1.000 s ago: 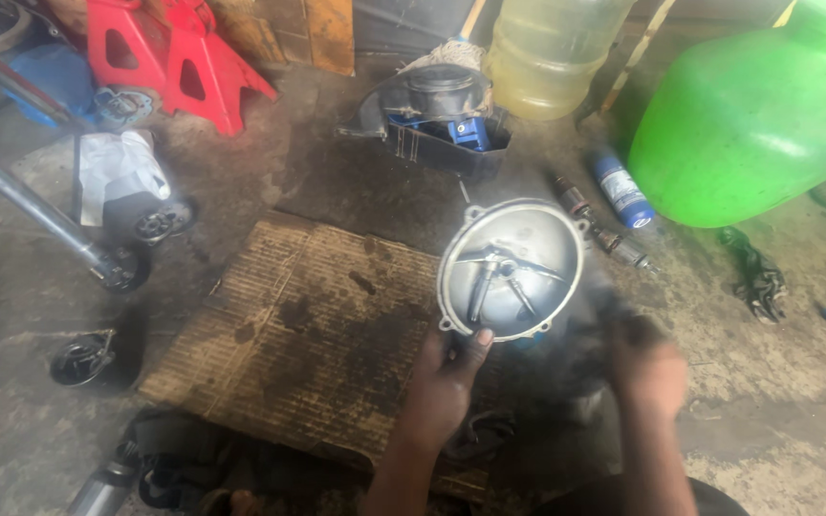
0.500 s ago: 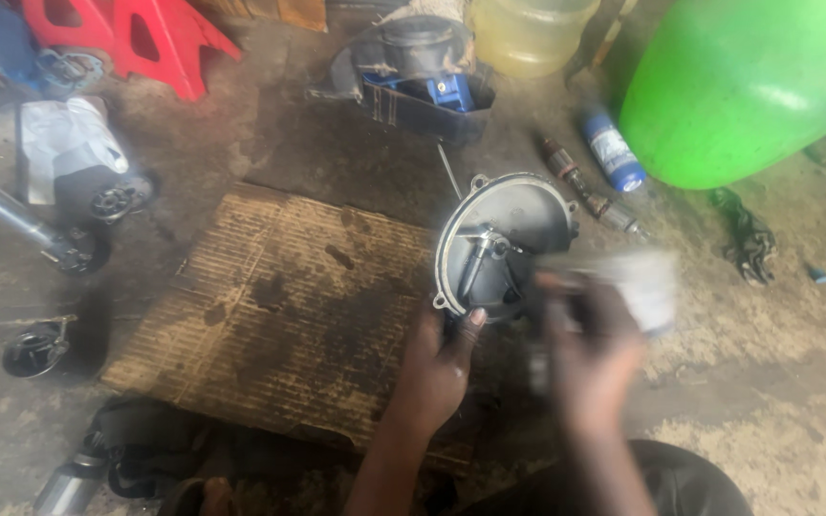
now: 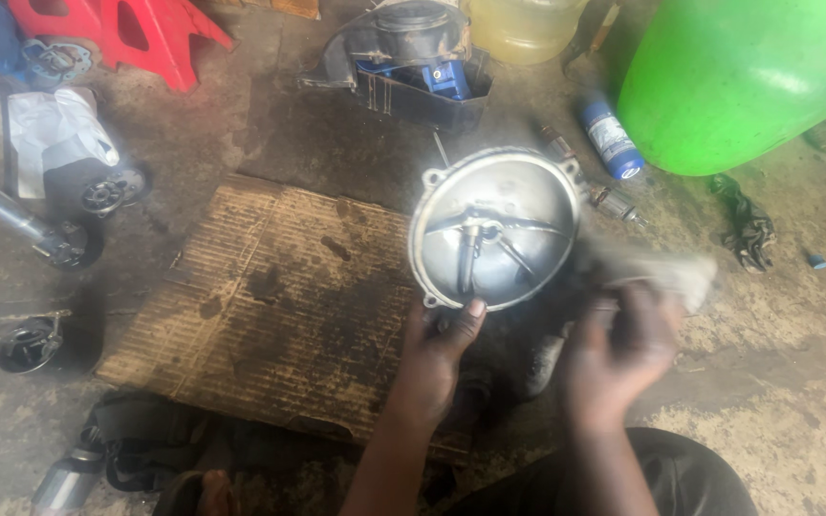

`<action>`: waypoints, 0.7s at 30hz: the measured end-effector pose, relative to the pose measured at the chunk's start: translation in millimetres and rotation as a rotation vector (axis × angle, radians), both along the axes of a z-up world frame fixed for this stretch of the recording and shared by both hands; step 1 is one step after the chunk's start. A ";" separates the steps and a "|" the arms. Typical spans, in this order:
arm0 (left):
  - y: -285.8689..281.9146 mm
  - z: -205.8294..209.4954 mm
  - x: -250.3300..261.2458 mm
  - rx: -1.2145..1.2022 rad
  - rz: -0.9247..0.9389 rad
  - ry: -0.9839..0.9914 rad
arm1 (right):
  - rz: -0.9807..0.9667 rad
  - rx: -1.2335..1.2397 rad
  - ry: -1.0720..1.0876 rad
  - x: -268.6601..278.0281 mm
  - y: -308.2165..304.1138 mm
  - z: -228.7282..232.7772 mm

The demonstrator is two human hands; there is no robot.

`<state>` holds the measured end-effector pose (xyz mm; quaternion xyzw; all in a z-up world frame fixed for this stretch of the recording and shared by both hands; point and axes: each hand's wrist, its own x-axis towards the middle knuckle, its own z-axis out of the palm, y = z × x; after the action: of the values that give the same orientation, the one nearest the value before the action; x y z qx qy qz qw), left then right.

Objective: The person sits on the floor and uses a cloth to wipe a circular metal mechanical part, likely a brake drum or housing. They repeatedly rub the interior and exterior surfaces of the part with the cloth, turning it over to clean different areas.

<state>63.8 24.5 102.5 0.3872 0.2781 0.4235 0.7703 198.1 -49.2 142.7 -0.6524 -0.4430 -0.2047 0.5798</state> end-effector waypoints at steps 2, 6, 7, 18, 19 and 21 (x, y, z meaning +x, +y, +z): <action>0.7 -4.1 1.2 -0.071 0.016 -0.105 | 0.037 -0.138 -0.070 -6.5 2.2 -3.8; 5.3 -8.1 -2.0 -0.119 0.051 -0.206 | 0.056 -0.396 -0.296 -25.0 9.9 -7.3; 6.2 -7.9 -4.9 -0.077 0.041 -0.185 | 0.063 -0.403 -0.285 -28.1 11.8 -8.3; 16.5 4.9 -27.1 0.184 0.048 -0.175 | 0.280 -0.578 -0.233 -32.1 14.1 -15.2; 16.6 3.6 -28.3 0.159 0.068 -0.163 | 0.250 -0.607 -0.248 -32.8 13.4 -16.4; 18.6 2.5 -27.0 0.121 0.102 -0.143 | 0.182 -0.654 -0.278 -27.7 14.3 -18.0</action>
<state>36.8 43.1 105.0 0.3870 0.2158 0.5045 0.7410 170.4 -34.8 124.7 -0.7271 -0.6161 -0.0864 0.2905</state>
